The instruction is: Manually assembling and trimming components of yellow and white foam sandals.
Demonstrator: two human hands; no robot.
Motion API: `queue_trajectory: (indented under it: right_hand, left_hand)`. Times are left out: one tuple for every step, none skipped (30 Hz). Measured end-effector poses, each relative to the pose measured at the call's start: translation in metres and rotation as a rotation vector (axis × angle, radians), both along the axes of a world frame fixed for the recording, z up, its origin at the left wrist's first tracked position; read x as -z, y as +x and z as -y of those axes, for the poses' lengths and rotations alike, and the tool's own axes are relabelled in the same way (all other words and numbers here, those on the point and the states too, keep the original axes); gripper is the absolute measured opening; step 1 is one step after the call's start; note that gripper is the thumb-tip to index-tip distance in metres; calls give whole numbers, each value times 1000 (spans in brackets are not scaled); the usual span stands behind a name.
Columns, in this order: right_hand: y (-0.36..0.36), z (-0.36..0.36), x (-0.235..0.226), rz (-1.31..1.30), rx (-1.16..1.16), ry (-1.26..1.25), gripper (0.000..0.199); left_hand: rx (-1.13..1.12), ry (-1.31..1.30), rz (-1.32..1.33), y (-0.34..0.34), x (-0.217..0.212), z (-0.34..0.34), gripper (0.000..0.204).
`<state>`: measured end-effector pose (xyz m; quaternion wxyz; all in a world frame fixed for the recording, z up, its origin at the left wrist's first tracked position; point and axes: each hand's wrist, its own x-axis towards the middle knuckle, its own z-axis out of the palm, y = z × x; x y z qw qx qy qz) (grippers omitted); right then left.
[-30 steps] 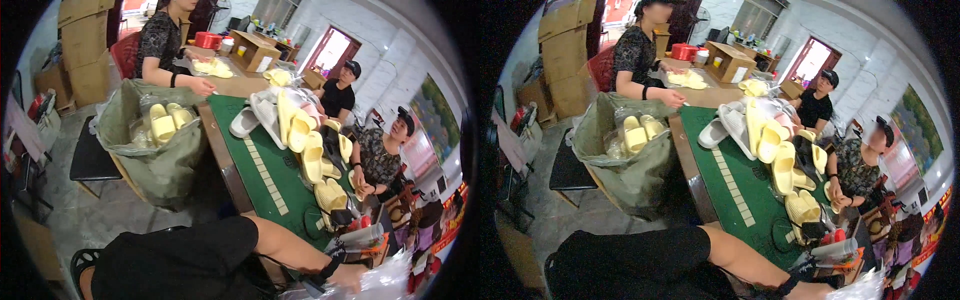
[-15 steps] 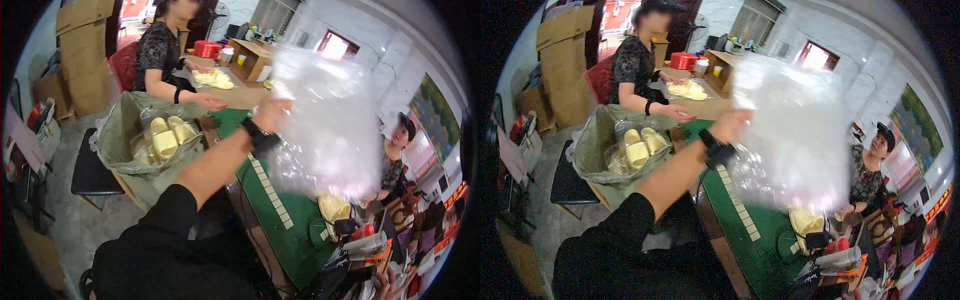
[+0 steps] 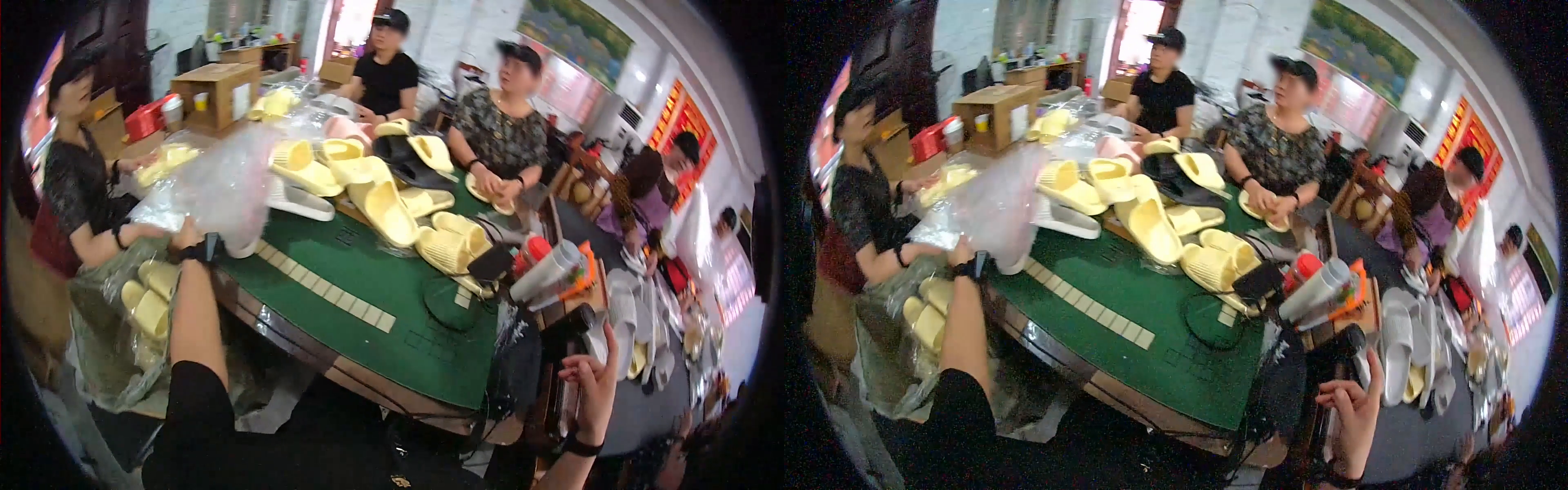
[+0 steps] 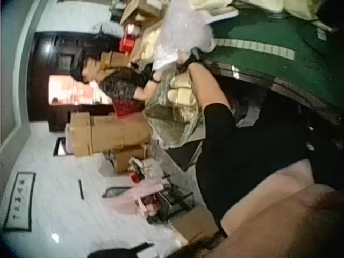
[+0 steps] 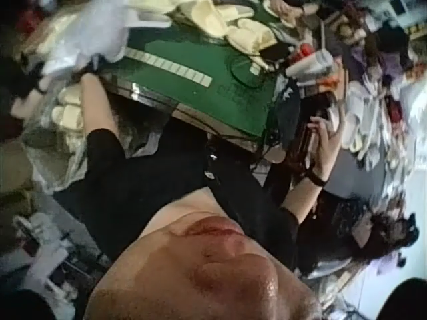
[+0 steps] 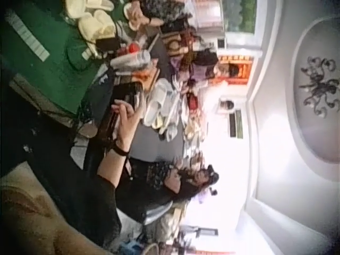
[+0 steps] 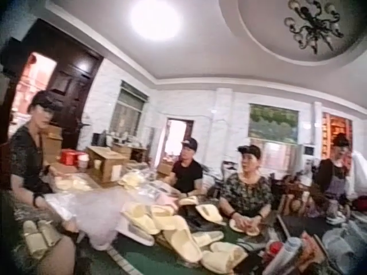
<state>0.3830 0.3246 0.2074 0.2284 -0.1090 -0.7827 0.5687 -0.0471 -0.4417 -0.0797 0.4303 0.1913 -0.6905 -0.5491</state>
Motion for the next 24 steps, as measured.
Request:
queue_trajectory:
  right_hand:
    - [17,1,3,-27,91,1,69]
    - [11,-6,4,-16,42,-24,69]
    - [3,-18,8,-6,-13,-64,68]
    - [3,-15,9,8,20,-62,68]
    - [13,-15,8,-5,44,-67,68]
    - [14,-18,10,-6,40,-41,66]
    - [15,-19,10,2,79,-45,66]
    - [11,-18,10,18,61,-58,66]
    - [11,-19,9,27,51,-80,65]
    - [11,-21,8,51,76,-77,63]
    - [11,-27,7,50,89,-87,63]
    - [9,-31,10,51,87,-68,62]
    - [9,-36,10,49,93,-50,61]
    - [12,-44,9,43,144,-17,58]
    - [17,-50,2,16,210,19,53]
    - [18,-65,2,-17,245,88,49]
    - [23,-81,-2,-46,293,164,46]
    - [27,-97,-9,-61,375,204,42]
    - [30,-116,-14,-78,453,238,39]
    - [34,-137,-19,-93,520,264,35]
    - [36,-157,-23,-107,584,288,32]
    - [36,-176,-25,-105,587,290,32]
    - [35,-195,-25,-70,622,380,30]
    - [34,-212,-23,-34,656,472,29]
  left_hand:
    - [29,702,-56,-26,-18,-74,37]
    - [20,670,-59,-15,-10,-9,37]
    - [219,642,-55,-1,-13,54,35]
    - [282,659,-9,-28,-6,3,35]
    - [370,638,-10,-31,-3,-6,35]
    - [433,610,-10,-32,-10,-7,35]
    - [493,582,-10,-22,0,-18,35]
    - [542,558,-13,-11,8,-16,35]
    - [601,526,-20,-7,2,-20,35]
    - [659,495,-27,-3,-6,-25,35]
    - [697,461,-45,6,-17,-16,35]
    - [735,436,-60,15,-14,-13,34]
    - [780,409,-77,24,-14,-17,34]
    - [825,383,-93,32,-13,-22,34]
    - [870,361,-113,38,-23,-35,34]
    - [891,327,-139,47,-30,-28,34]
    - [924,302,-162,49,-37,-30,34]
    - [956,278,-184,51,-42,-32,34]
    - [984,247,-207,54,-48,-28,34]
    - [1014,219,-230,53,-53,-20,34]
    - [1041,190,-254,54,-59,-15,34]
    - [1067,166,-277,54,-63,-23,34]
    - [1071,167,-277,52,-64,-34,34]
    - [756,610,-298,47,-66,-50,34]
